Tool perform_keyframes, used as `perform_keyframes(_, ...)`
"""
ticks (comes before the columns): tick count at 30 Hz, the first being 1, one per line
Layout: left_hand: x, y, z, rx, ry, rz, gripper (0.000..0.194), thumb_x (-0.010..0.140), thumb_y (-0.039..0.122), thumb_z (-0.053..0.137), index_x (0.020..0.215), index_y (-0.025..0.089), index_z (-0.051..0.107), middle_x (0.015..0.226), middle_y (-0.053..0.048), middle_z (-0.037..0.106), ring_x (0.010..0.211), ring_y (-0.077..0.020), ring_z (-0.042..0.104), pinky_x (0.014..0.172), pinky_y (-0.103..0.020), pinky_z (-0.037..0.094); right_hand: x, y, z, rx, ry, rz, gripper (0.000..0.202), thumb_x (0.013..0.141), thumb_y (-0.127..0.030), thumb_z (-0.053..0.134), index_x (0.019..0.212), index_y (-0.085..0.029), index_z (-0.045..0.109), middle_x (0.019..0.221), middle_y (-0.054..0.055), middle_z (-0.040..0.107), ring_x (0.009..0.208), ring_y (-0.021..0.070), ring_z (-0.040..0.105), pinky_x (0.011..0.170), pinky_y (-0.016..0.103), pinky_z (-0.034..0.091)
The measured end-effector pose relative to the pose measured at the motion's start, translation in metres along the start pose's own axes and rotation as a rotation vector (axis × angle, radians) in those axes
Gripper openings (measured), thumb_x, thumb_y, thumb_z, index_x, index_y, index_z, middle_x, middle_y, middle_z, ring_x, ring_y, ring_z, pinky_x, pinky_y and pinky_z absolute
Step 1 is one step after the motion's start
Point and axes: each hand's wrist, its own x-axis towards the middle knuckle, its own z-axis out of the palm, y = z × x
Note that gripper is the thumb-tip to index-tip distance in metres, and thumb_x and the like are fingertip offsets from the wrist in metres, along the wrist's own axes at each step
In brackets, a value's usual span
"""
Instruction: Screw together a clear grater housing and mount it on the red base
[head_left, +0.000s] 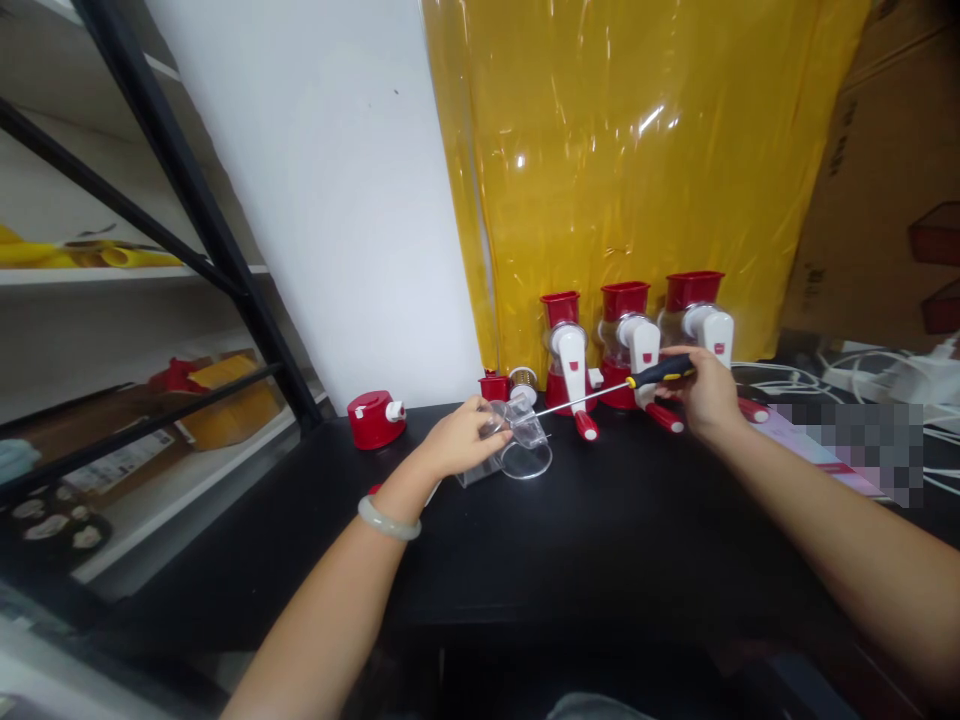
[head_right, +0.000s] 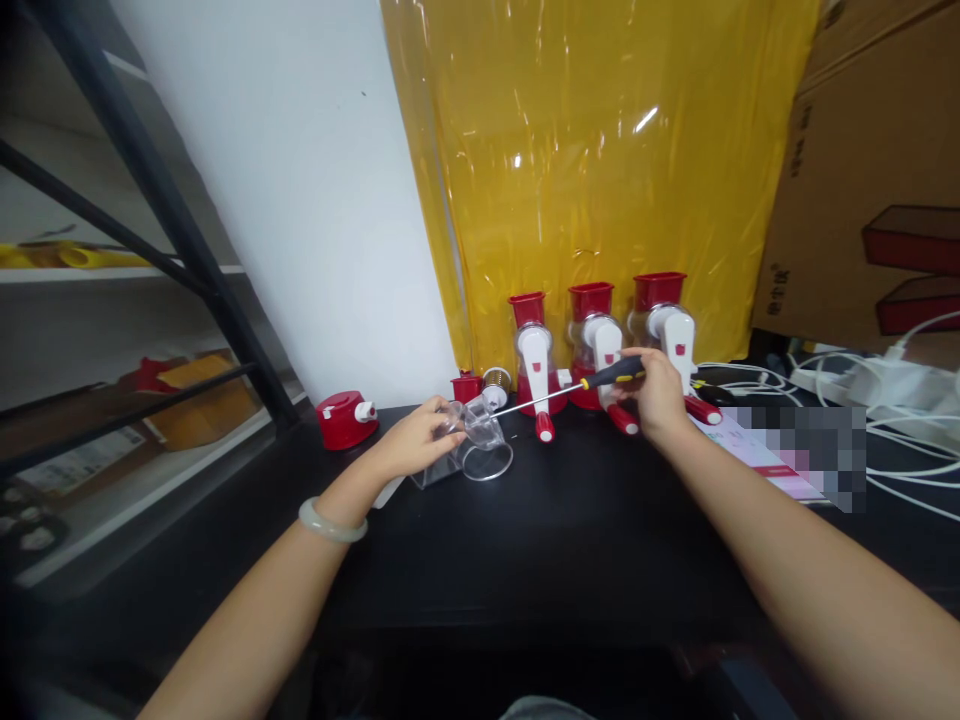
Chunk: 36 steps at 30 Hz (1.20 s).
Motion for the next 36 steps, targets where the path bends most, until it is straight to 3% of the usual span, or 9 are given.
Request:
perform_keyframes(3,0.000,-0.001,0.000,0.015,0.009,0.038,0.037,0.098,0.053,0.055,0.091,0.022,0.074,0.123,-0.010,0.058,0.101,-0.0273,0.065,0.096,-0.047,0.052,-0.001,-0.004,0.003,-0.002,-0.014,-0.022,0.014,0.093,-0.029,0.053,0.090,-0.020,0.062,0.050,-0.003,0.051,0.036,0.0124,0.047,0.037,0.023,0.039)
perform_keyframes(6,0.001,-0.002,0.001,0.062,0.016,0.062,0.041,0.098,0.055,0.053,0.087,0.021,0.073,0.113,-0.010,0.060,0.097,-0.0269,0.065,0.090,-0.045,0.054,-0.003,-0.007,0.004,-0.041,-0.018,-0.060,0.019,0.096,-0.034,0.054,0.083,-0.021,0.059,0.046,-0.004,0.046,0.033,0.0109,0.042,0.034,0.021,0.034)
perform_keyframes(11,0.001,0.002,0.003,0.112,0.067,0.028,0.059,0.098,0.067,0.047,0.066,0.019,0.061,0.093,-0.007,0.058,0.076,-0.0208,0.059,0.074,-0.039,0.051,-0.003,-0.005,0.001,-0.061,-0.025,0.015,0.025,0.097,-0.026,0.036,0.090,-0.019,0.059,0.056,0.000,0.059,0.040,0.0134,0.055,0.038,0.022,0.045)
perform_keyframes(17,0.002,0.005,0.004,0.113,0.092,0.030,0.058,0.097,0.065,0.051,0.062,0.019,0.053,0.087,-0.005,0.055,0.074,-0.0187,0.056,0.071,-0.036,0.047,0.002,-0.003,-0.002,0.012,-0.052,0.066,0.023,0.083,-0.021,0.046,0.097,-0.017,0.063,0.072,0.003,0.066,0.050,0.0156,0.066,0.039,0.022,0.049)
perform_keyframes(24,0.003,0.004,0.005,0.105,0.085,0.011,0.055,0.097,0.062,0.053,0.063,0.019,0.053,0.087,-0.005,0.055,0.072,-0.0181,0.055,0.069,-0.036,0.046,0.003,0.000,0.001,0.022,-0.007,0.035,0.013,0.088,-0.033,0.058,0.093,-0.023,0.063,0.064,0.000,0.062,0.041,0.0139,0.057,0.036,0.025,0.048)
perform_keyframes(29,0.003,0.005,0.005,0.105,0.086,0.018,0.053,0.096,0.062,0.053,0.065,0.019,0.055,0.088,-0.005,0.056,0.074,-0.0191,0.056,0.070,-0.037,0.046,0.005,0.005,-0.001,-0.026,-0.026,-0.051,0.025,0.090,-0.048,0.061,0.088,-0.023,0.063,0.054,-0.003,0.055,0.035,0.0106,0.047,0.032,0.022,0.040)
perform_keyframes(32,0.003,0.005,0.005,0.099,0.084,0.015,0.052,0.097,0.062,0.053,0.067,0.019,0.057,0.090,-0.006,0.057,0.075,-0.0196,0.058,0.071,-0.037,0.047,0.006,0.006,-0.004,-0.004,-0.046,-0.013,0.032,0.094,-0.051,0.050,0.087,-0.022,0.063,0.058,0.000,0.058,0.037,0.0120,0.051,0.034,0.023,0.043)
perform_keyframes(36,0.003,0.005,0.005,0.099,0.081,0.006,0.052,0.097,0.062,0.053,0.069,0.019,0.059,0.091,-0.006,0.058,0.077,-0.0200,0.059,0.072,-0.037,0.048,0.006,0.003,-0.004,0.058,-0.055,0.067,0.023,0.090,-0.039,0.047,0.091,-0.022,0.063,0.071,0.003,0.064,0.049,0.0173,0.063,0.038,0.028,0.049)
